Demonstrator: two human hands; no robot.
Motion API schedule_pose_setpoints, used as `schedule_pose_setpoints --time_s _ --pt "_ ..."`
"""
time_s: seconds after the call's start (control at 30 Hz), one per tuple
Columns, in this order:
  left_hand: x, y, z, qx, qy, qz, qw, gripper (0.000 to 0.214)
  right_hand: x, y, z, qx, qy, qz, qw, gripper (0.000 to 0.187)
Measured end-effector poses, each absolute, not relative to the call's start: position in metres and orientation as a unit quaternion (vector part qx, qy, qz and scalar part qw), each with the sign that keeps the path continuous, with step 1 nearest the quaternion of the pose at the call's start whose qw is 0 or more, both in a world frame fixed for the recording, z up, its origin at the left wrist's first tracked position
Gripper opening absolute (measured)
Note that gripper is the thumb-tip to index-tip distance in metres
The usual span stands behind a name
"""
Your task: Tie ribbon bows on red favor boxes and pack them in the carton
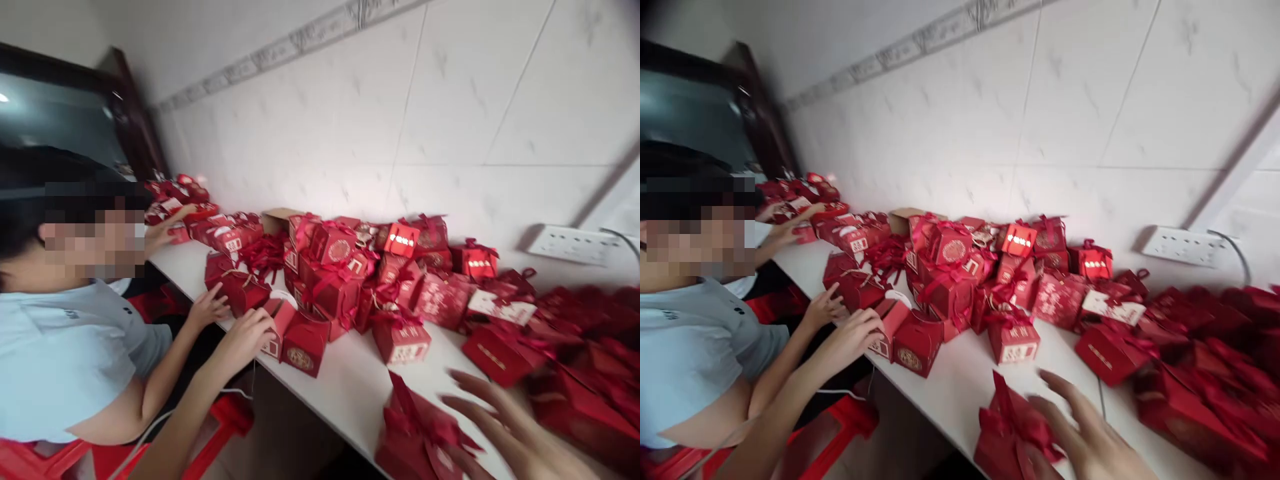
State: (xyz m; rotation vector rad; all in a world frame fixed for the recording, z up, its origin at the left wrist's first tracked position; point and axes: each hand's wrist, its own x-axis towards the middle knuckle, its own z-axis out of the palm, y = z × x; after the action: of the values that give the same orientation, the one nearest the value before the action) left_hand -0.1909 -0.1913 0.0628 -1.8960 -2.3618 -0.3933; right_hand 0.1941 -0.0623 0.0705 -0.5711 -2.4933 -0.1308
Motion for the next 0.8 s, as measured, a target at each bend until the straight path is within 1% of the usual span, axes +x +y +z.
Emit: schedule_pose_setpoints --time_s 0.1,0.23,0.27,0.3,0.4,0.47,0.53,0.6,0.67,0.8 --pt "-0.191 -0.197 0.057 -0.641 -0.746 -0.178 0.043 0.021 0.144 -0.082 0.092 -0.146 -0.978 -0.003 0.147 0.035" --pt "-0.183 -0.209 0.051 -0.647 -0.719 -0.252 0.036 0.025 0.063 -0.086 0.099 -0.112 -0.992 0.016 0.056 0.057" --pt "-0.180 -0.212 0.050 -0.646 -0.715 -0.266 0.032 0.025 0.049 -0.086 0.097 -0.112 -0.993 0.007 0.040 0.057" --pt "-0.177 -0.215 0.050 -0.644 -0.711 -0.280 0.030 0.025 0.039 -0.085 0.095 -0.115 -0.993 -0.004 0.020 0.053" --pt "-0.172 -0.224 0.048 -0.633 -0.709 -0.309 0.026 0.024 0.027 -0.081 0.088 -0.136 -0.990 -0.001 -0.042 0.036" --pt "-0.171 -0.229 0.046 -0.627 -0.711 -0.318 0.025 0.023 0.028 -0.076 0.084 -0.164 -0.985 0.029 -0.053 0.038" --pt "-0.169 -0.231 0.045 -0.624 -0.712 -0.320 0.024 0.022 0.030 -0.071 0.081 -0.196 -0.979 0.048 -0.037 0.046" --pt "-0.166 -0.231 0.044 -0.626 -0.710 -0.321 0.024 0.022 0.031 -0.067 0.077 -0.217 -0.974 0.067 -0.028 0.049" --pt "-0.162 -0.232 0.045 -0.632 -0.706 -0.318 0.024 0.024 0.030 -0.063 0.072 -0.225 -0.969 0.097 -0.032 0.043" --pt "-0.155 -0.238 0.047 -0.628 -0.713 -0.310 0.029 0.023 0.035 -0.049 0.069 -0.239 -0.959 0.148 -0.024 0.014"
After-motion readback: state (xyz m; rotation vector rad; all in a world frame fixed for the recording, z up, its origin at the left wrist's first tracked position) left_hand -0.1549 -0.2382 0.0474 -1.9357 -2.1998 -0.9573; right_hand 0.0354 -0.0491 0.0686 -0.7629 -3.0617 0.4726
